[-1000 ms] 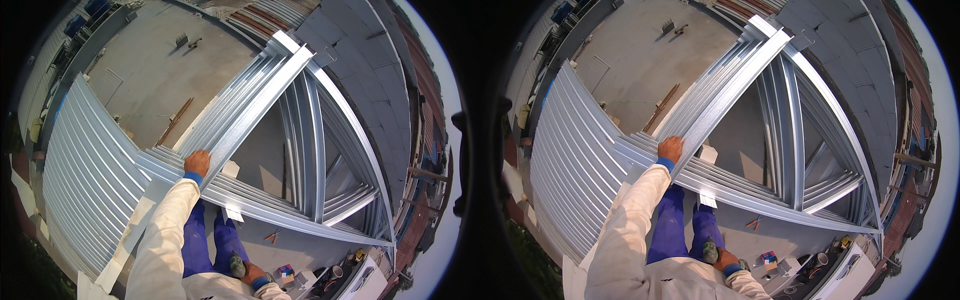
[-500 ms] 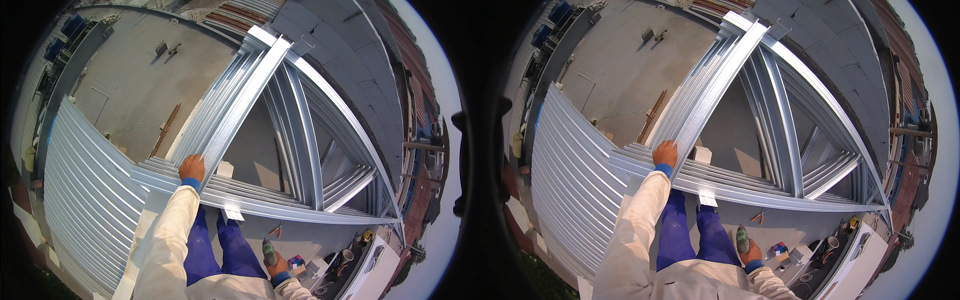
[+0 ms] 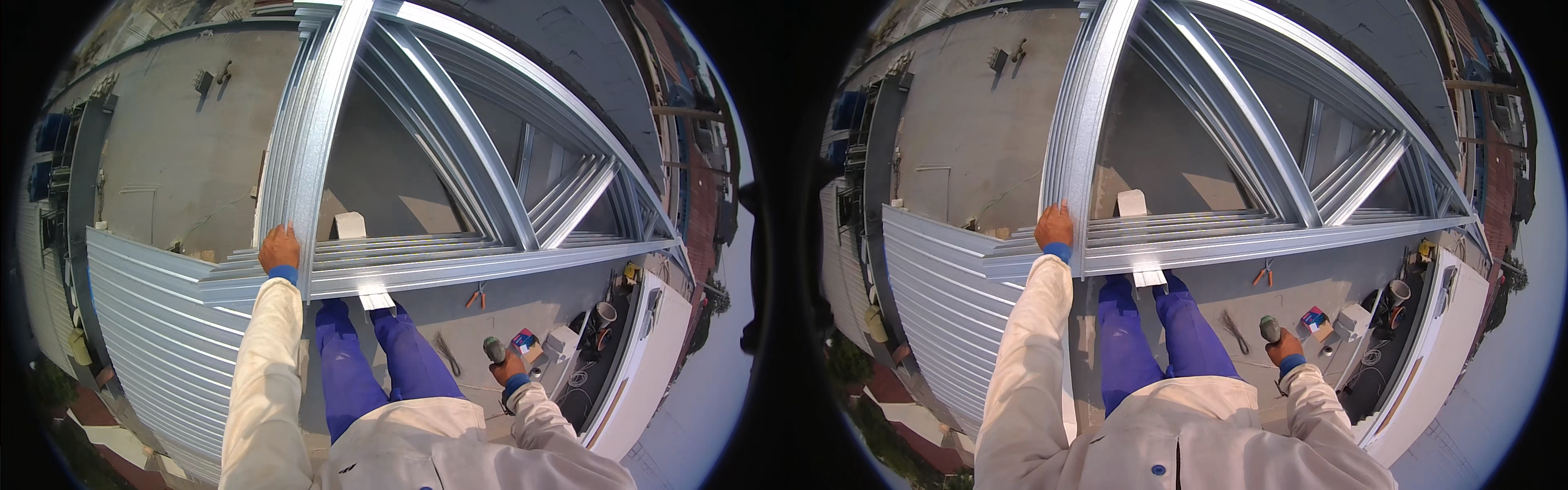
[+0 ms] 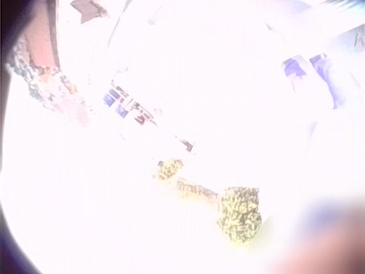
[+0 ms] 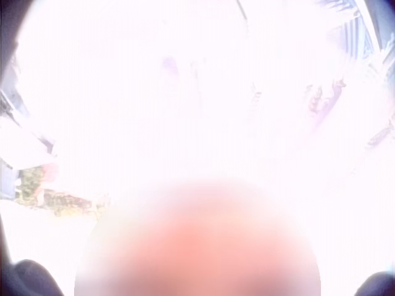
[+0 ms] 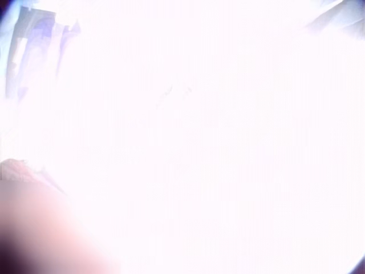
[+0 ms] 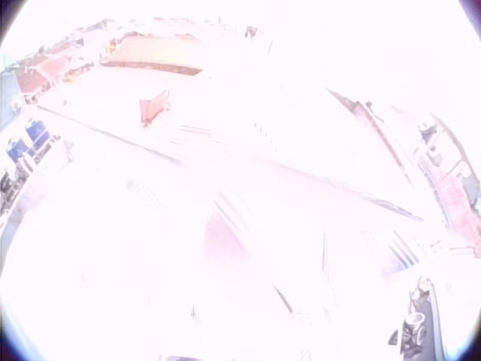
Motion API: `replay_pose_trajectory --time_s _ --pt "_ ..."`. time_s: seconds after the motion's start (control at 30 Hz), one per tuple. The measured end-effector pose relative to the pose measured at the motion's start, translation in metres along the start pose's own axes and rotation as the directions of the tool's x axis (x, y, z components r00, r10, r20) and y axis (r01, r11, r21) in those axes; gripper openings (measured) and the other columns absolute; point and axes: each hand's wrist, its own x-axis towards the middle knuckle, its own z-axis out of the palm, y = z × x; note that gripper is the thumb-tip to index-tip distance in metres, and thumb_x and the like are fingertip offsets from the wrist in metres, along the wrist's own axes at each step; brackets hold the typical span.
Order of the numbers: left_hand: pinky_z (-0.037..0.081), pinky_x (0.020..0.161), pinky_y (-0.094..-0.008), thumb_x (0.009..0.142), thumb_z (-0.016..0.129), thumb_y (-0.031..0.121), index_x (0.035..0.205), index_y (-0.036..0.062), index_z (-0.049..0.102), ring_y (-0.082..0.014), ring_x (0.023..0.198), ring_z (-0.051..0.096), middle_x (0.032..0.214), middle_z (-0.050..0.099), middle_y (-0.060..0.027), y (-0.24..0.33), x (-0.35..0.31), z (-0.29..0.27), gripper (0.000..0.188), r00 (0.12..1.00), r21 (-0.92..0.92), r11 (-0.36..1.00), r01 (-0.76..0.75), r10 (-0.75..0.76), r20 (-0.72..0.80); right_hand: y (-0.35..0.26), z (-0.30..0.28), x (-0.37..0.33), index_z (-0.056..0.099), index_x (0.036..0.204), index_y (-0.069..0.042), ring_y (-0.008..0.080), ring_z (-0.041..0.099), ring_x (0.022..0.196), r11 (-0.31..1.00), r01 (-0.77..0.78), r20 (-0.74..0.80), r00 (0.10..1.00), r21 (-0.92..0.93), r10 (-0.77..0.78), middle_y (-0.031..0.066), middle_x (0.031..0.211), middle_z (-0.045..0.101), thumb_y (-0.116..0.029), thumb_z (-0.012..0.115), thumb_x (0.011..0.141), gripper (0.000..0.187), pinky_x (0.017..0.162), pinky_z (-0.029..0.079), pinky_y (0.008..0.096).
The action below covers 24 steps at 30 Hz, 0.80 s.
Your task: The person assembles a metal frame on a rooftop using a cordless drill. They position metal beams, align them, and fasten them with screws, occasionally picking up additional screws and adjusting the frame.
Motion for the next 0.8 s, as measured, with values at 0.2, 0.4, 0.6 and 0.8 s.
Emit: replay_pose_trajectory --time_s 0.2,0.4,0.6,0.8 --pt "0.054 0.082 -0.0513 0.104 0.048 0.045 0.103 0.0058 0.072 -0.0398 0.097 0.068 0.104 0.072 -0.0148 -0.004 0.004 0.008 0.046 1.0 0.054 0.998 0.015 -0.014 -0.018 -0.012 -0.007 0.025 0.046 0.142 -0.009 0.0421 0.059 0.12 0.979 0.104 -0.407 0.913 0.176 -0.024 0.0213 0.131 0.059 -0.023 0.078 0.081 0.07 0.096 0.051 0.0484" --pt "0.053 0.085 -0.0524 0.105 0.044 0.049 0.107 0.006 0.072 -0.0426 0.099 0.067 0.109 0.072 -0.0177 -0.006 0.009 0.012 0.051 0.998 0.112 0.992 0.065 -0.066 0.007 -0.048 -0.049 0.134 0.042 0.144 -0.011 0.0451 0.059 0.115 0.943 0.195 -0.611 0.792 0.271 0.012 0.0203 0.128 0.055 -0.019 0.081 0.078 0.076 0.093 0.052 0.051" --pt "0.052 0.08 -0.0551 0.105 0.045 0.048 0.1 0.0062 0.071 -0.0454 0.093 0.067 0.103 0.072 -0.0196 -0.006 0.007 0.008 0.049 0.998 0.134 0.989 0.057 -0.058 0.004 -0.046 -0.09 0.243 0.041 0.142 -0.013 0.0467 0.058 0.118 0.929 0.054 -0.542 0.824 0.366 0.165 0.021 0.132 0.051 -0.014 0.081 0.075 0.078 0.099 0.051 0.051" --pt "0.053 0.086 -0.0537 0.105 0.044 0.046 0.109 0.0032 0.071 -0.0456 0.1 0.067 0.11 0.072 -0.0209 -0.009 0.01 0.012 0.051 0.999 0.185 0.982 0.047 -0.046 -0.012 -0.022 -0.106 0.289 0.042 0.143 -0.004 0.0434 0.052 0.128 0.924 -0.091 -0.379 0.894 0.373 0.241 0.0228 0.137 0.053 -0.022 0.086 0.073 0.085 0.108 0.047 0.0461"
